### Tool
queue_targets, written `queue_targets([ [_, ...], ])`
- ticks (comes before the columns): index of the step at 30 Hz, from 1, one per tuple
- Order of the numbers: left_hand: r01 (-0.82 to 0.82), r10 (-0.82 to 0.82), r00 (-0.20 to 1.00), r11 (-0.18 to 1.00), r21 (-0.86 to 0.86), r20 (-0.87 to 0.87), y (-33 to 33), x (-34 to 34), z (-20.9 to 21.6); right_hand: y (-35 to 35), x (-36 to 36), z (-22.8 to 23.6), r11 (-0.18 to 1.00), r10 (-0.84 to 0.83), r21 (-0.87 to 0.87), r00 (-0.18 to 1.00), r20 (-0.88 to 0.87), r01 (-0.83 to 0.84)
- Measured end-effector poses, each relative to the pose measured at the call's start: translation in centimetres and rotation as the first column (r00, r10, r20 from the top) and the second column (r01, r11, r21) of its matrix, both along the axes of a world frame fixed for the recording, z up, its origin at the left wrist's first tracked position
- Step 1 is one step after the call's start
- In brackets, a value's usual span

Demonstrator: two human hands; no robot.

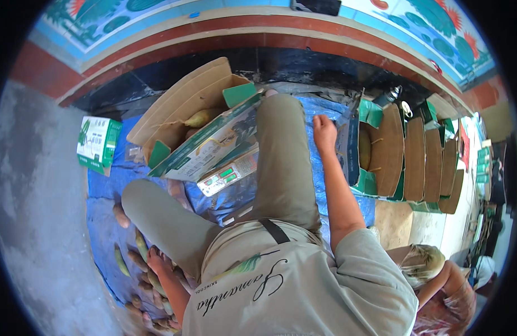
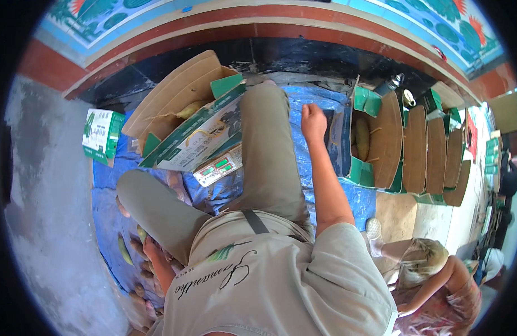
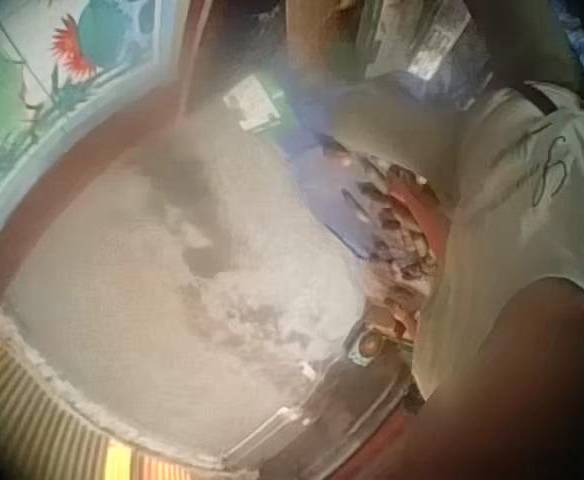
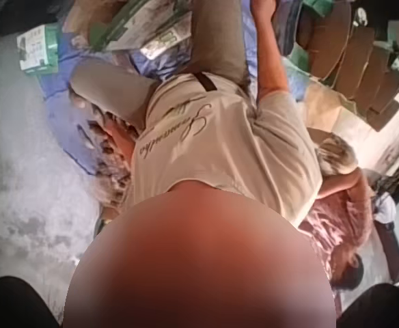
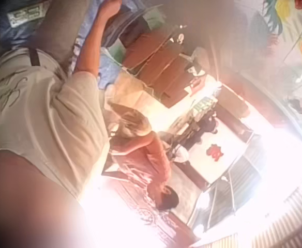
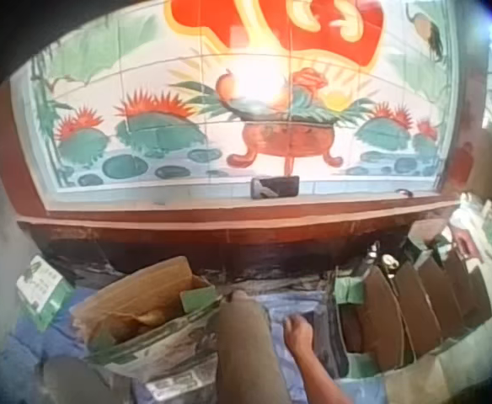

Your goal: Packing root vegetables from a pile on the floor into cardboard boxes and weighing them.

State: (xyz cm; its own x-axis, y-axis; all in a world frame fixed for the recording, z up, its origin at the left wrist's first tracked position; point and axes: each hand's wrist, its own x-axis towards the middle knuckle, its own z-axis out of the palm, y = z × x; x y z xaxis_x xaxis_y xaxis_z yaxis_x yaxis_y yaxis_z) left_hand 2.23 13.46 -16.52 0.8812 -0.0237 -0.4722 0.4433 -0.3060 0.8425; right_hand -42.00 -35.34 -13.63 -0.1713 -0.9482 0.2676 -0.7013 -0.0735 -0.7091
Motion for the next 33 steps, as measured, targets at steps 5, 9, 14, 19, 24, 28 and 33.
queue_targets([
  [5,-0.048,0.047,0.999,0.998,0.028,0.026,-0.9,0.3,0.6,3.0,-2.5,-6.1,0.974,0.024,0.223,0.972,-0.236,0.030],
  [9,-0.055,0.054,0.997,0.998,0.007,0.050,-1.7,-0.4,1.4,4.5,-4.9,-9.2,0.882,0.149,0.466,0.900,-0.410,0.067],
  [14,0.003,-0.001,0.999,0.999,-0.054,0.038,-1.6,-0.5,0.9,6.3,-8.5,-11.2,0.824,0.226,0.560,0.854,-0.470,0.090],
  [19,0.030,-0.031,0.999,0.999,0.035,0.037,-3.0,-1.3,2.3,5.3,-7.1,-6.4,0.901,0.286,0.408,0.906,-0.312,-0.144],
  [24,0.120,-0.140,0.985,0.975,0.189,0.097,-3.2,-0.5,2.5,2.6,-5.8,9.0,0.899,0.311,-0.216,0.904,-0.294,-0.380],
  [28,0.144,-0.147,0.987,0.989,0.041,0.068,-3.1,-0.1,2.1,-0.5,-16.1,12.1,0.905,-0.144,-0.421,0.891,-0.431,-0.058],
  [33,0.193,-0.205,0.974,0.974,0.120,0.096,-2.0,0.9,0.4,0.6,-36.2,7.7,0.862,-0.454,-0.242,0.467,-0.759,0.446],
])
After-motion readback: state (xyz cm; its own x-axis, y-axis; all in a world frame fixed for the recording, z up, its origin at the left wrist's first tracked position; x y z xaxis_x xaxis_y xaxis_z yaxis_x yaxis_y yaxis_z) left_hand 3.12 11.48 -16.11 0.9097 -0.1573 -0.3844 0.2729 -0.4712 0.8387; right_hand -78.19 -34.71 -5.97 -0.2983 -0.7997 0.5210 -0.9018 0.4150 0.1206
